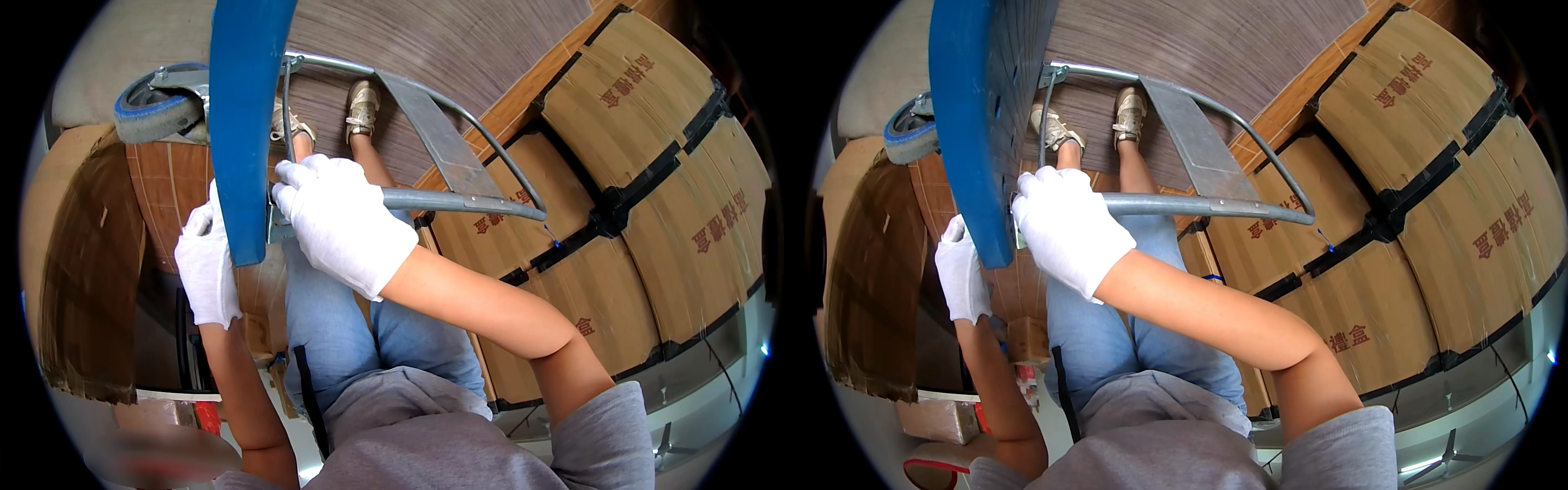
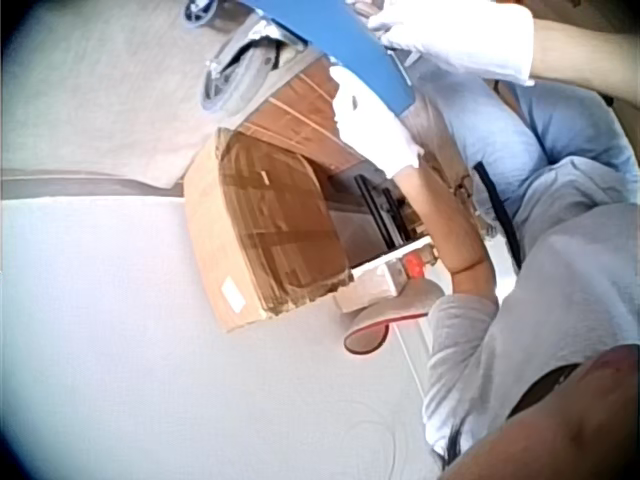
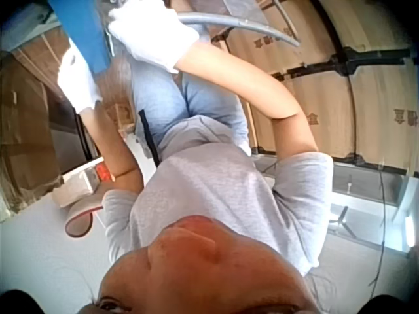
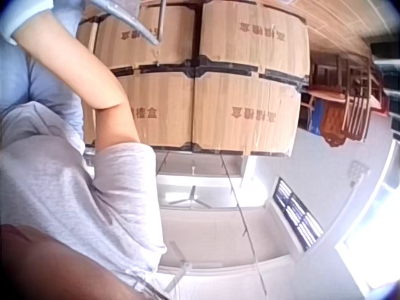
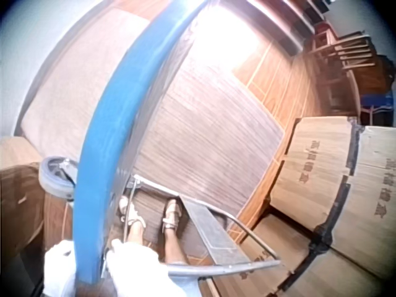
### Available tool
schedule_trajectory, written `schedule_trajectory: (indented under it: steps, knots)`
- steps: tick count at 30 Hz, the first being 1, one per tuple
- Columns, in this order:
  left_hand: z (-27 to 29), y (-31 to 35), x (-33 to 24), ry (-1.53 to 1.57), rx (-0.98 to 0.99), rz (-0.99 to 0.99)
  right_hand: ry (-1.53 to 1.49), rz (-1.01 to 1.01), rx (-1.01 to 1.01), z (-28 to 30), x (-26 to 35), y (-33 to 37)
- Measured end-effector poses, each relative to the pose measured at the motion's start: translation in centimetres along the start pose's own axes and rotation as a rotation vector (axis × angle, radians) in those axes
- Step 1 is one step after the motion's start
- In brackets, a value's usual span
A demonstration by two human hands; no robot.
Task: The person puts on white gloves and assembles a blue hand truck. They attach the metal handle frame to the blue plastic base, securing it with pins and tightening the locking mechanisms on both sides.
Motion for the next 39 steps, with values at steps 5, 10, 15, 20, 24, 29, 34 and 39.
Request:
schedule_trajectory:
  steps: [5, 10, 15, 20, 24, 29, 34, 39]
  knots:
    - [-0.2, 0.0, -0.1, 0.002, 0.014, -0.007, -0.268, -0.27, 0.155, -1.0, -2.8, -1.5]
    - [-0.2, 0.0, -0.1, 0.016, 0.021, -0.006, -0.461, -0.257, 0.162, -1.0, -4.2, -3.3]
    - [0.1, -0.4, 0.3, -0.004, 0.037, -0.037, -0.813, -0.351, 0.167, -2.6, -5.6, -3.6]
    - [0.1, -0.2, 0.4, 0.036, 0.001, 0.008, -0.76, -0.334, 0.482, -2.7, -4.6, -3.2]
    - [0.1, -0.4, 0.4, -0.001, 0.019, -0.024, -0.814, -0.33, 0.418, -3.2, -4.9, -3.0]
    - [-0.1, -0.1, 0.1, -0.018, 0.042, -0.017, -0.579, -0.179, 0.275, -5.2, -4.8, -3.8]
    - [0.0, -0.2, 0.4, 0.003, 0.028, 0.007, -0.804, -0.115, 0.434, -3.6, -4.5, -3.8]
    - [0.0, -0.1, 0.3, 0.016, 0.002, 0.013, -0.92, -0.314, 0.573, -3.0, -4.6, -3.0]
Point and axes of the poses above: each hand's wrist, its own y-axis away from the middle knuckle, its own z-axis out of the back of the hand, x = y × z, the point moved 7 cm from there along -y, towards the middle knuckle
